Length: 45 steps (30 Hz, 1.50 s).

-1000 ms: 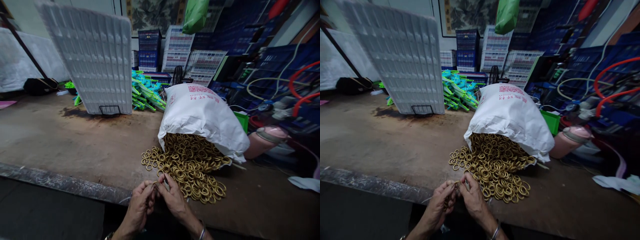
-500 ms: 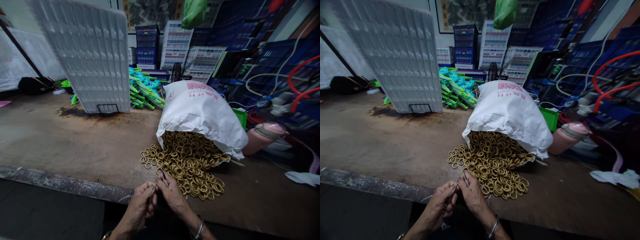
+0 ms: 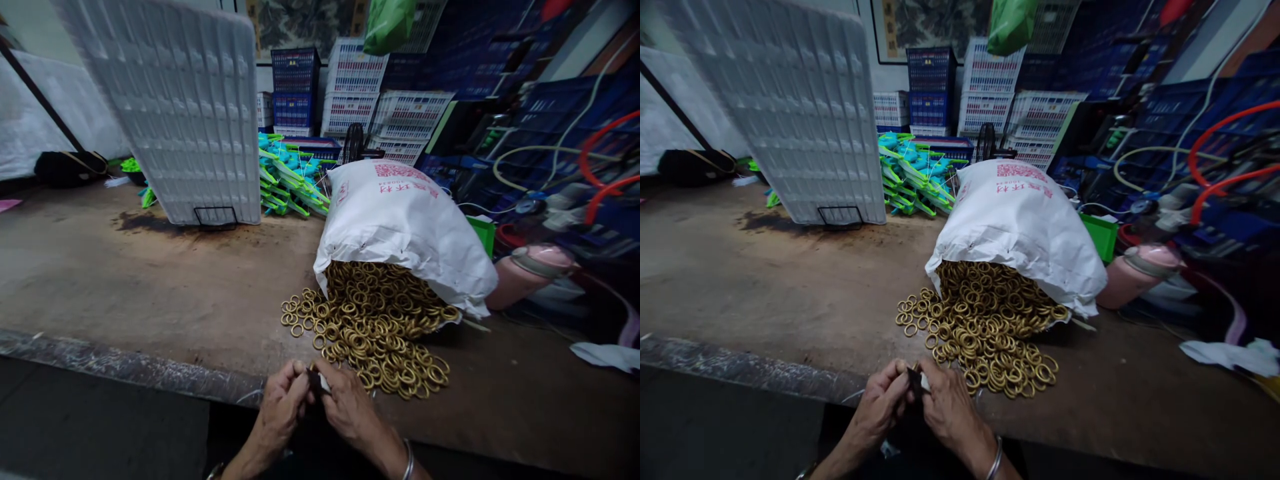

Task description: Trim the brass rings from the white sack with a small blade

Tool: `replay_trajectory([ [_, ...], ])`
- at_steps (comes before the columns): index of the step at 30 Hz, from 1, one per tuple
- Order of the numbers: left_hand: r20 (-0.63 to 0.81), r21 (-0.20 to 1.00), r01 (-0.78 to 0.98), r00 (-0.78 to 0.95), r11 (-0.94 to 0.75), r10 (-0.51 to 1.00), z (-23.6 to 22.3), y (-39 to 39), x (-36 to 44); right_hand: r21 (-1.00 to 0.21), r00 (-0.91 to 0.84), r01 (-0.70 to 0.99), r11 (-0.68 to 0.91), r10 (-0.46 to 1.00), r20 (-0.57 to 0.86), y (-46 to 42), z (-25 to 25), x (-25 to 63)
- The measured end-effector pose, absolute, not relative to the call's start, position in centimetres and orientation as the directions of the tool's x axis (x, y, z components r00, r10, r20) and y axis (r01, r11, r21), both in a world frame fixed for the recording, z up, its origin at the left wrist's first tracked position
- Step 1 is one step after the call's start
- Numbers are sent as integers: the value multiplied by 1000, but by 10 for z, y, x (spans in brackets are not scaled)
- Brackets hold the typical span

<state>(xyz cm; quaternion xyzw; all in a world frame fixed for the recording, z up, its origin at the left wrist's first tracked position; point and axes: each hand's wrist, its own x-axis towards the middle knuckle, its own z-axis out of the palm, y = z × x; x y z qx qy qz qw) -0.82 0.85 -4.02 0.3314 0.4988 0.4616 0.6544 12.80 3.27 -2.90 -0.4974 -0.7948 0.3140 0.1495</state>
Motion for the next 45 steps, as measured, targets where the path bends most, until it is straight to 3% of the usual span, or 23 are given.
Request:
replay_trajectory([
  [5, -289, 931, -224, 36, 290, 957, -40, 8, -10, -551, -490, 751, 364, 866, -96, 31, -23, 126],
  [9, -345, 908, -236, 44, 345, 938, -37, 5, -11, -469, -460, 812, 346, 875, -151, 32, -27, 125],
  [13, -405, 838, -328, 158, 435, 900, -30, -5, -13, -374, -378, 876, 305, 915, -140, 36, -41, 125],
  [16, -403, 754, -457, 246, 473, 881, -25, -10, -17, -382, -360, 874, 299, 928, -96, 41, -45, 121],
  [20, -417, 650, -593, 244, 475, 875, -26, -8, -26, -373, -339, 876, 306, 941, -23, 51, -37, 108],
  [24, -411, 618, -652, 208, 439, 888, -31, -5, -32, -259, -335, 904, 340, 940, 63, 67, -30, 90],
  [30, -391, 524, -733, 244, 433, 887, -34, -4, -38, -164, -349, 924, 346, 937, 10, 84, -34, 73],
  [38, -468, 392, -808, 237, 440, 851, -37, 4, -43, -218, -351, 913, 345, 936, 10, 90, -39, 80],
  [41, -495, 443, -796, 166, 412, 853, -34, 7, -42, -317, -365, 878, 359, 930, 43, 87, -42, 88],
  [45, -490, 604, -700, 49, 379, 871, -31, 10, -36, -573, -388, 737, 359, 919, 77, 75, -40, 100],
])
